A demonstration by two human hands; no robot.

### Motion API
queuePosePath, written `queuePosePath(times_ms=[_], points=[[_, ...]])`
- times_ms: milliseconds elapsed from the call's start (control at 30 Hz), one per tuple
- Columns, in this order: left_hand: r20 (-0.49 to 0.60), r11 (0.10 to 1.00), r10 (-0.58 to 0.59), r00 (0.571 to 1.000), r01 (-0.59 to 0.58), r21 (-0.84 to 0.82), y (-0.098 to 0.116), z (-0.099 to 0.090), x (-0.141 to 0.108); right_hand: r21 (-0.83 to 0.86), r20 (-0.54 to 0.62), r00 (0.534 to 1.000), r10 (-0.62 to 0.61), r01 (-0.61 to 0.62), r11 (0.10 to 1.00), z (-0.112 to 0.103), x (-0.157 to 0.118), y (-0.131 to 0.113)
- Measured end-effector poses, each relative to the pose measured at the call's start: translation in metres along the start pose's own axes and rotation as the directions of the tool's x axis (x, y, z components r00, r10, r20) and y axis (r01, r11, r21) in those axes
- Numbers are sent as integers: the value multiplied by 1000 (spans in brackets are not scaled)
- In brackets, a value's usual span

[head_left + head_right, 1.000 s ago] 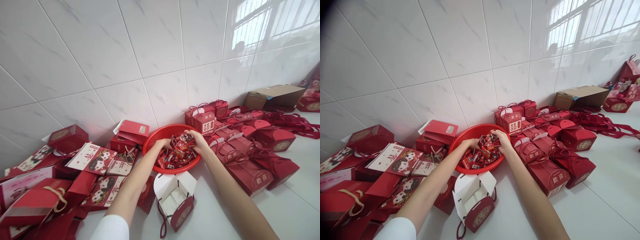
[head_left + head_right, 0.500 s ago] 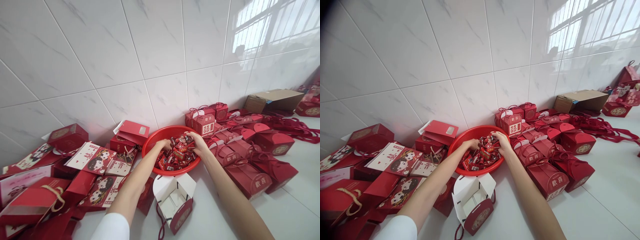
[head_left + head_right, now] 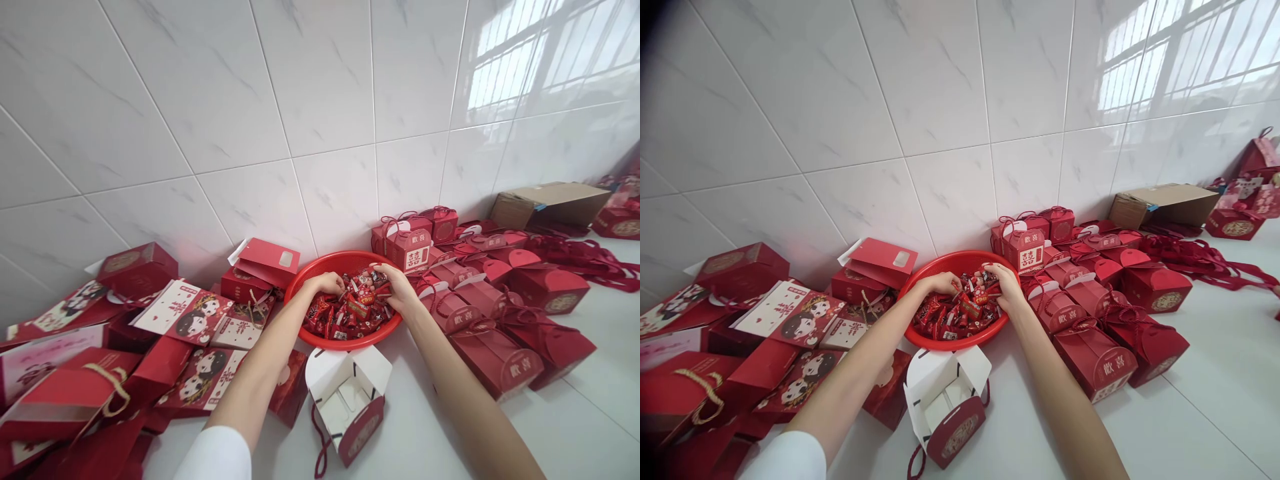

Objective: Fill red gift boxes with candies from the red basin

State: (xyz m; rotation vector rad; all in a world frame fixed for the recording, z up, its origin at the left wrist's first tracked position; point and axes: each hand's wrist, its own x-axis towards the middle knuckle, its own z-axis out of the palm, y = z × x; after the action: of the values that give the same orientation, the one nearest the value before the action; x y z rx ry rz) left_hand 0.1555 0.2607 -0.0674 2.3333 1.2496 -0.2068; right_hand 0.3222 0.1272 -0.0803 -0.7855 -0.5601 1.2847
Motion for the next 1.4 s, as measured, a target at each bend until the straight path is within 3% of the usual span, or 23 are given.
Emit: queuePosePath(times_ms=[400, 633, 867, 1133, 1300, 1400], points=[[-141, 881, 68, 988, -126, -455, 2, -27, -34, -4, -30, 999, 13, -13, 1000, 6, -5, -4], [-210, 782, 87, 974, -197, -591, 5, -21, -41, -15, -29, 999, 19, -20, 1000, 6, -6, -5], [-113, 838, 112, 987, -155, -522, -6, -2, -43, -25, 2, 1000, 17, -17, 1000, 3, -3, -3], [41, 924, 110, 993, -87, -372, -17, -6, -51, -18, 20, 999, 25, -24, 1000, 2, -3, -3], [30, 923, 208, 978, -187, -336, -14, -8, -54, -16, 18, 999, 31, -31, 999, 3, -3, -3], [-55, 918, 294, 954, -298, -262, -10, -6, -56, -17, -4, 999, 36, -36, 999, 5, -4, -4]])
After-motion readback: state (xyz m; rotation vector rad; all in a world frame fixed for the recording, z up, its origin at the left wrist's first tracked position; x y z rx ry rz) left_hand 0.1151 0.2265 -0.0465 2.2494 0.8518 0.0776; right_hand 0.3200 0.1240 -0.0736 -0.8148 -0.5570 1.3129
